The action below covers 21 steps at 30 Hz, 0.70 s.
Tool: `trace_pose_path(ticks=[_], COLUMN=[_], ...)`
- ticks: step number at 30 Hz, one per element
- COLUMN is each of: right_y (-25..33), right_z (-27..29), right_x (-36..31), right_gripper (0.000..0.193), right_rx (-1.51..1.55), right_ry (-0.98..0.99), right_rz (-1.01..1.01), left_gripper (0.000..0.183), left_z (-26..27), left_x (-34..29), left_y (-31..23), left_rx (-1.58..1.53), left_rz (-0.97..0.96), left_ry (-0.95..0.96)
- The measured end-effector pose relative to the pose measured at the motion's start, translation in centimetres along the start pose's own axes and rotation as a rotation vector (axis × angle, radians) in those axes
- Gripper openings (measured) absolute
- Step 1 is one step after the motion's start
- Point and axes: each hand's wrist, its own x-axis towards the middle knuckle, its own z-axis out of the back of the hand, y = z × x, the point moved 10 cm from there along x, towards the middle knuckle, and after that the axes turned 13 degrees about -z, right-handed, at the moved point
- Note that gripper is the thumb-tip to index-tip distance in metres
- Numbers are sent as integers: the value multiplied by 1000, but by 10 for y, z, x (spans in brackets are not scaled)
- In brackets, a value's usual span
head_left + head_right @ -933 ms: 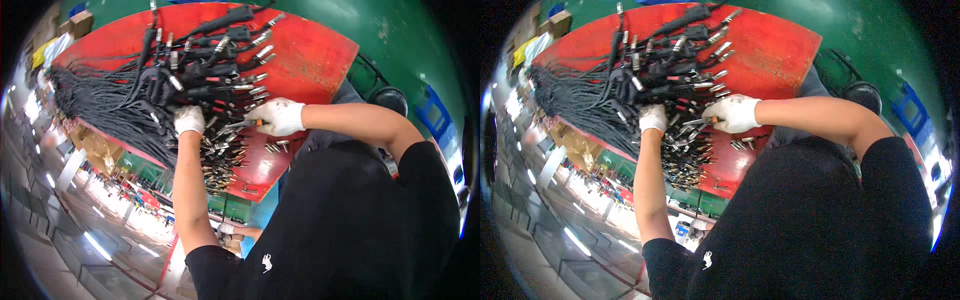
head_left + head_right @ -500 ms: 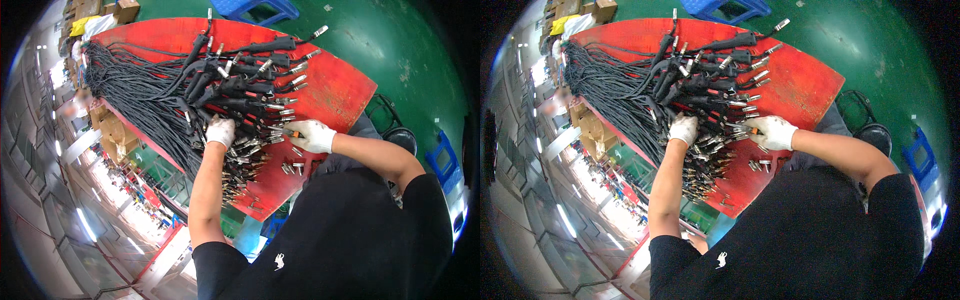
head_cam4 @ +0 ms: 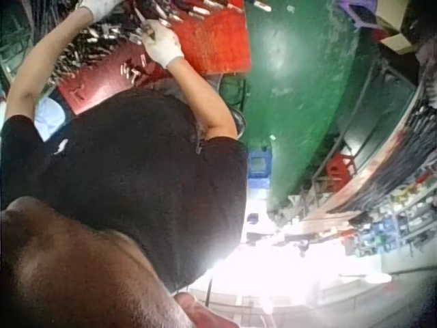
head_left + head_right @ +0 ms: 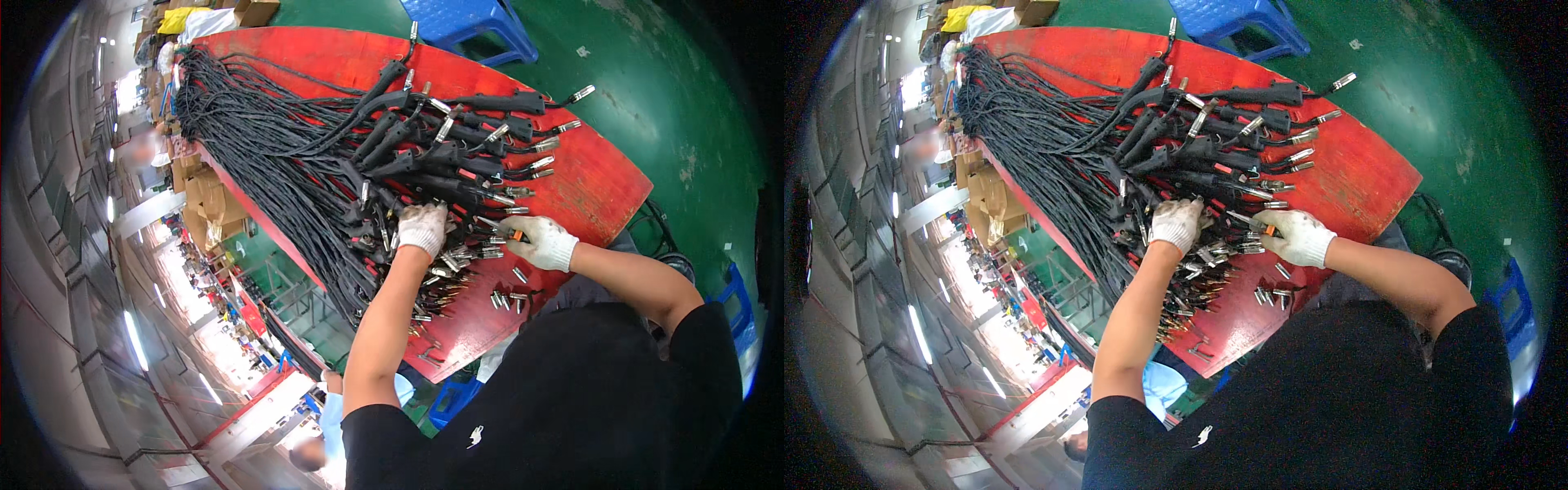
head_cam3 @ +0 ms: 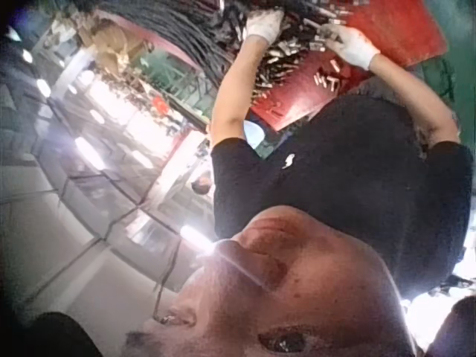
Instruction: The recorder is inspecting and organizing a large bundle of black cables with metal connectors on a red workbench.
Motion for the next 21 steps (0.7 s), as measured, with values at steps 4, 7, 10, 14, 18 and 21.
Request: trace_pose_path(ticks=[4,7,10,14,18,21], right_y=[3,-1,-11,-22,-30,-38], right_z=[15,26,33,38,34,29], right_x=[-7,-15,-25,-39,-51,-56], right_gripper=[44,42,41,39,37,35], right_rx=[4,30,58,101,103,138], right_ry=[-31,-70,-101,-107,-88,-101], right_rz=[-17,-15,-19,-57,-98,-104], left_gripper=[41,52,48,54,35,34], left_z=[-22,-36,-25,-5,-14,-25], left_x=[15,15,8,-19,-35,-29], left_y=[19,31,30,47,11,-26], left_rx=[-35,-7,-24,-214,-66,4], left_rz=[92,141,132,373,469,308], left_ry=[62,154,88,-87,-308,-159])
